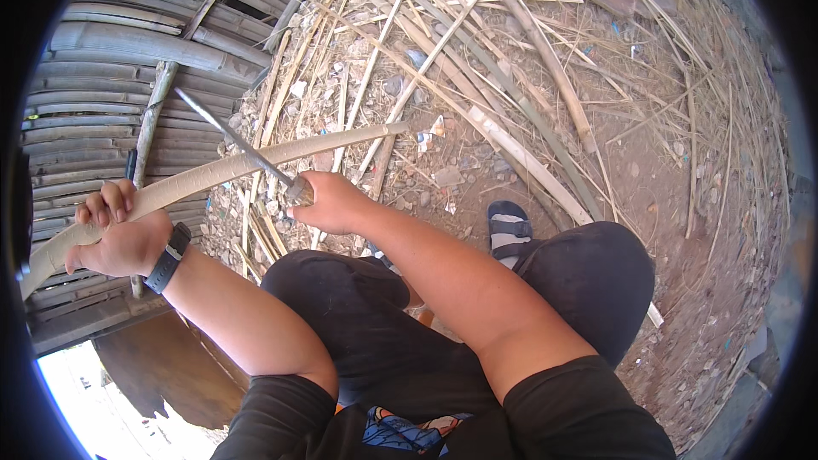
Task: The person uses a curved blade to shave and split a long piece of bamboo. They repeatedly scrape the surface to remove the outer layer and then split the bamboo into thinner strips.
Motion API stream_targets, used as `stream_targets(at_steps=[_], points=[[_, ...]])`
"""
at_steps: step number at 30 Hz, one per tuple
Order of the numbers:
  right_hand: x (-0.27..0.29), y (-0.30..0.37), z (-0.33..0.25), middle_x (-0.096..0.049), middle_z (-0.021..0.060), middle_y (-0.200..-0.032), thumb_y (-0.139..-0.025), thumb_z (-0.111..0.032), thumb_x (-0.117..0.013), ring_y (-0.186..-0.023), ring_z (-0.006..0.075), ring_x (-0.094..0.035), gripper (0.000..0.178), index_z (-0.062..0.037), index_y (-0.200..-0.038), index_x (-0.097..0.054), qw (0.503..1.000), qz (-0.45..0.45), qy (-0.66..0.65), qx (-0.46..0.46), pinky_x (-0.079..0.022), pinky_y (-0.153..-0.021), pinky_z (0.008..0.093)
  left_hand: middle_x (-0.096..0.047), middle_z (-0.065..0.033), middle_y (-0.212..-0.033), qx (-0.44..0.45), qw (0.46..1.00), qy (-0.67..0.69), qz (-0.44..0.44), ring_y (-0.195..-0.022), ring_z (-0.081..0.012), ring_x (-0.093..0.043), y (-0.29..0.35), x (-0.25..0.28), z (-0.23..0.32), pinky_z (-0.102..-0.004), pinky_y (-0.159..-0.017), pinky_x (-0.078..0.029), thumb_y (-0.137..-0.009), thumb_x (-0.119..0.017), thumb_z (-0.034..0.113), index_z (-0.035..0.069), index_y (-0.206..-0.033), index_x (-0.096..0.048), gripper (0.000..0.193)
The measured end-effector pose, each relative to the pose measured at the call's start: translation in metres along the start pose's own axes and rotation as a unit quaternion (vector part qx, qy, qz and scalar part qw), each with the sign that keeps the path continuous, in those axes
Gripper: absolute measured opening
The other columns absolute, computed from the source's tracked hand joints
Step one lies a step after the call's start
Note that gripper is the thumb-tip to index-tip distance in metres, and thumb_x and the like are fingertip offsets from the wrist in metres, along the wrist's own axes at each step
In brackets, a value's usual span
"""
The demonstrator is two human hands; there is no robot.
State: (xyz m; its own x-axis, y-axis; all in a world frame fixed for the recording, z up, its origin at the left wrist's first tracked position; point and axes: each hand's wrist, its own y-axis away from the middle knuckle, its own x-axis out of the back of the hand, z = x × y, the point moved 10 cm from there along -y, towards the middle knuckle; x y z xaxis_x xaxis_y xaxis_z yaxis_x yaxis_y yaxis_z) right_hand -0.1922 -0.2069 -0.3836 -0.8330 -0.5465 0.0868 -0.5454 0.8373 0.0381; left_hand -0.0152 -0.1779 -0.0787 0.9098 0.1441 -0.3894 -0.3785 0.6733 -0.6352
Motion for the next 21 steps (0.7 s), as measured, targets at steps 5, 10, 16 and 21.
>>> stream_targets(at_steps=[5, 10, 16, 21], points=[[0.019, 0.035, 0.122, -0.064, 0.0138, -0.071, -0.08, -0.024, -0.072, -0.06, 0.025, -0.064, 0.033, 0.0, -0.099, -0.06, 0.983, 0.032, -0.038, -0.179, -0.051, -0.058, 0.037, -0.05, 0.003, -0.062, -0.007, 0.999, -0.014, 0.051, -0.049, -0.0124, -0.041, 0.0, 0.005, 0.0, -0.0254, -0.048, -0.032, -0.079, -0.033, 0.09, 0.016, -0.079, -0.061, 0.079], [0.007, 0.019, 0.078, -0.059, 0.0046, -0.068, -0.08, -0.019, -0.073, -0.05, 0.0121, -0.056, 0.045, 0.0025, -0.116, -0.056, 0.965, -0.114, -0.076, -0.223, -0.045, -0.047, 0.0271, -0.05, 0.0032, -0.062, -0.012, 0.997, -0.023, 0.078, -0.049, -0.0122, -0.04, -0.002, 0.025, 0.004, -0.0242, -0.047, -0.031, -0.079, -0.033, 0.09, 0.016, -0.078, -0.06, 0.079], [-0.002, 0.001, -0.021, -0.067, 0.0196, -0.087, -0.08, -0.03, -0.073, -0.079, 0.0299, -0.066, 0.041, 0.0013, -0.105, -0.063, 0.999, -0.008, -0.026, 0.047, -0.051, -0.076, 0.0404, -0.05, 0.0026, -0.064, 0.011, 1.0, 0.026, -0.014, -0.052, -0.0133, -0.042, 0.001, -0.016, -0.006, -0.0269, -0.052, -0.032, -0.077, -0.036, 0.091, 0.016, -0.081, -0.062, 0.08], [0.022, 0.045, 0.127, -0.069, 0.0208, -0.087, -0.077, -0.024, -0.069, -0.084, 0.0367, -0.068, 0.037, -0.0008, -0.106, -0.064, 0.97, 0.13, -0.003, -0.205, -0.052, -0.075, 0.0429, -0.048, 0.0016, -0.062, 0.019, 0.999, 0.039, -0.023, -0.052, -0.0143, -0.041, 0.001, -0.03, -0.007, -0.0273, -0.052, -0.032, -0.074, -0.033, 0.093, 0.015, -0.079, -0.059, 0.083]])
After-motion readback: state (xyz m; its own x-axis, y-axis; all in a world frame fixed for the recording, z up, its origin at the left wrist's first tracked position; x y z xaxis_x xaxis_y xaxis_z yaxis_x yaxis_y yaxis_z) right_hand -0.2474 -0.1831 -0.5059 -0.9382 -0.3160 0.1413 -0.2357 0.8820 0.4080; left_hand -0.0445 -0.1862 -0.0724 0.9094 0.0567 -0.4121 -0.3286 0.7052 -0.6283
